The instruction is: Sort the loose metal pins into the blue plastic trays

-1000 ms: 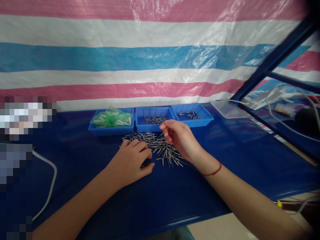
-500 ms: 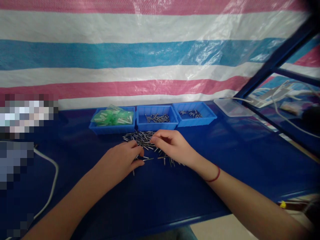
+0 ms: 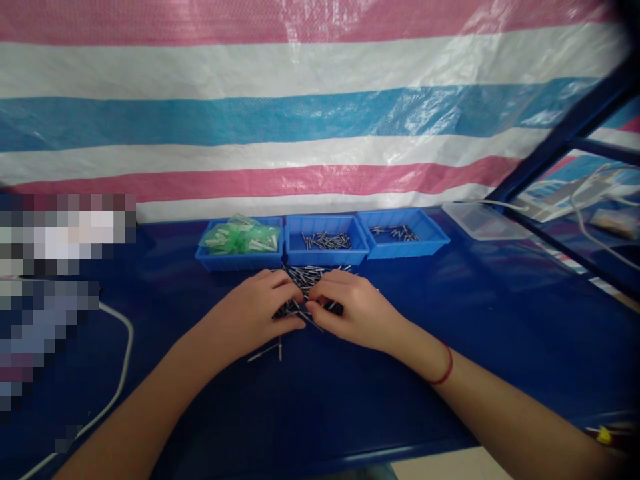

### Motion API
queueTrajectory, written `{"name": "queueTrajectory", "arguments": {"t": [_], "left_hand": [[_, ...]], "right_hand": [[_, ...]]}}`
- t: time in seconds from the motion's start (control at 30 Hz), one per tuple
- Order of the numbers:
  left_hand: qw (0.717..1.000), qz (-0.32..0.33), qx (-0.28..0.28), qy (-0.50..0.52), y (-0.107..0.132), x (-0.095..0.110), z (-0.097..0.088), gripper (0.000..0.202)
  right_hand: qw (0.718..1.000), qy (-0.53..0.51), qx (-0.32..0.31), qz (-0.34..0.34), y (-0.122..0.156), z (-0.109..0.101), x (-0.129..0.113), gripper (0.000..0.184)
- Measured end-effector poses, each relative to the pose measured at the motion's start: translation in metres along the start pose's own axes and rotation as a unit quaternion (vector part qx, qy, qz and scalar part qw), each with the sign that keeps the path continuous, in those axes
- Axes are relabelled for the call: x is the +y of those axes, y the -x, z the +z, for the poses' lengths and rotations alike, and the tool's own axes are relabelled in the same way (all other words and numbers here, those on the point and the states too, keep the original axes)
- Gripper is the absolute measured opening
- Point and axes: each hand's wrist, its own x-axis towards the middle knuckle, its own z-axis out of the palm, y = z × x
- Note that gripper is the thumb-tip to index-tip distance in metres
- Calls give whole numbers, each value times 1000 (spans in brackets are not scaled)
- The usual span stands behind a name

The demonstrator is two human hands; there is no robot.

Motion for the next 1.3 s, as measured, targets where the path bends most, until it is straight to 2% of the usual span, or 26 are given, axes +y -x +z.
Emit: {"name": "queueTrajectory", "arguments": {"t": [0.07, 0.13, 0.23, 0.3, 0.4, 0.7, 0.83, 1.3], "left_hand": [[999, -41, 11, 0, 8, -7, -8, 61], [995, -95, -37, 9, 15, -11, -9, 95], [983, -138, -125, 9, 18, -10, -1, 114], [977, -144, -155, 7, 16, -7, 6, 115], [976, -145, -160, 8, 10, -2, 15, 106], [990, -120, -76, 12, 5, 2, 34, 89], [990, -119, -74, 15, 4, 9, 35, 85], [989, -121, -83, 18, 4, 13, 35, 88]], "right_hand": [[1000, 27, -4, -7, -1, -7, 1, 14], [998, 58, -24, -11, -2, -16, 4, 21], [993, 97, -61, 6, 0, -31, 9, 40], [989, 117, -82, 25, 2, -37, 12, 48], [982, 145, -114, 37, 5, -38, 14, 51], [980, 149, -128, 26, 6, -24, 10, 32], [980, 141, -136, 38, 5, -19, 5, 26], [981, 128, -136, 44, 7, -11, 10, 27]]}}
